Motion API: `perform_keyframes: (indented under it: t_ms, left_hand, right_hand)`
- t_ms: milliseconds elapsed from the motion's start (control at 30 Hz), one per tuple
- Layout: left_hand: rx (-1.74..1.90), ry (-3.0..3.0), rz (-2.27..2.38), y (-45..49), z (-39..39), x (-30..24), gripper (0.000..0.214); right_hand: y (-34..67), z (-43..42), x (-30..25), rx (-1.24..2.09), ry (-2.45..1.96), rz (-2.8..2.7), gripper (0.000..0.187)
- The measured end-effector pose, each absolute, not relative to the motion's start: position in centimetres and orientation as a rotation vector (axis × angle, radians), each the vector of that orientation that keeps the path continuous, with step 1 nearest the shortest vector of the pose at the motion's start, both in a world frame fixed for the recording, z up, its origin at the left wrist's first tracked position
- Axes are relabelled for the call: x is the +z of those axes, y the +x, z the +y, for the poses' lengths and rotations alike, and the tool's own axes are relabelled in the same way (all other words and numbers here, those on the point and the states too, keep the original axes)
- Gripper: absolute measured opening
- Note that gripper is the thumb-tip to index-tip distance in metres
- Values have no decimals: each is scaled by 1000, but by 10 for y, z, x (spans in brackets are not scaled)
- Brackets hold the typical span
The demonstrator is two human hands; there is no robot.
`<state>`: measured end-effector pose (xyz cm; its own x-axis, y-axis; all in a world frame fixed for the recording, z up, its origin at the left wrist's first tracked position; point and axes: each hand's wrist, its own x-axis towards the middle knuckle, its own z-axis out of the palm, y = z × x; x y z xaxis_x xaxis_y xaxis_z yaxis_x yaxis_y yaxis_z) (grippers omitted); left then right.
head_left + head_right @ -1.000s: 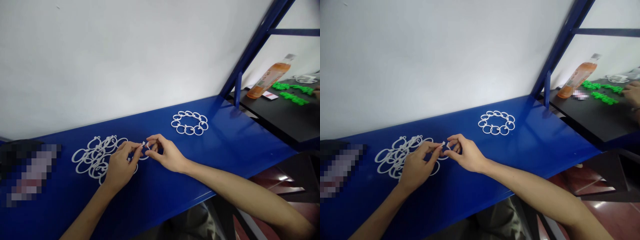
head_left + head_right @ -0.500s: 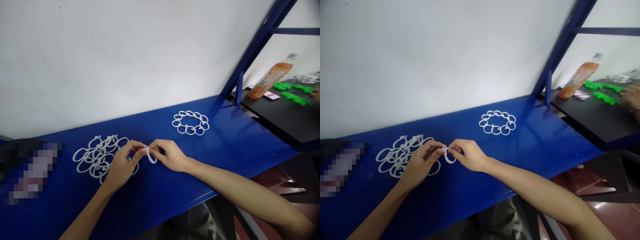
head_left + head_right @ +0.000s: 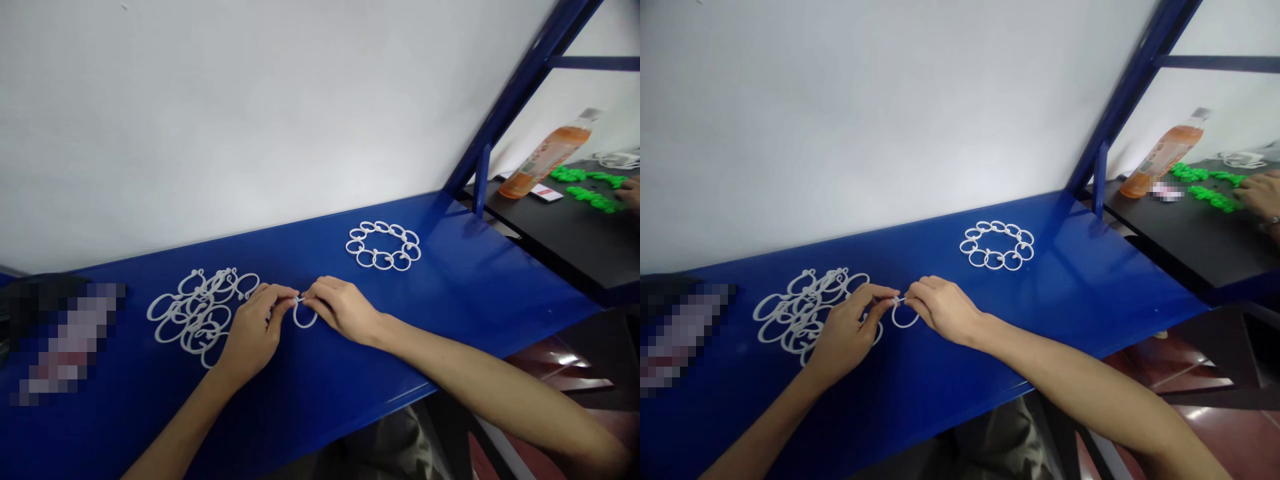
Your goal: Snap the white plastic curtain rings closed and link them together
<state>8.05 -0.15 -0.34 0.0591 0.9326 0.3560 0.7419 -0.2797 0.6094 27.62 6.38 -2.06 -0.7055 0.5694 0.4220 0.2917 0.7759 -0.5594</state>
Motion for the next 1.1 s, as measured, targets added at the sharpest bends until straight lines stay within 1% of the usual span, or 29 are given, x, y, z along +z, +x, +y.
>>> perform_keyframes:
  t_ms: [167,400,533,700,967,1100]
  left_hand:
    - [1028,2198,1679,81,-1,-9,19]
    - [1027,2221,1648,81,-3,-11,18]
    - [1069,2232,1616,79,-2,-9,12]
    - [1134,2263,1566,80,-1,-8,16]
    - [1131,2149,1546,81,-2,-6,19]
    - [1129,2106,1533,81,-4,-5,20]
  right_hand:
    - [277,66,-21,584,-678,-2426,20]
    - [277,66,-18,657,-741,-2380,14]
    - [277,65,-19,667,-655,-2408,20]
    - [278,64,-18,680,-568,-2428,24]
    - [283,61,-13,601,-487,-2492,31]
    - [285,60,-16,524,-429,-2508,32]
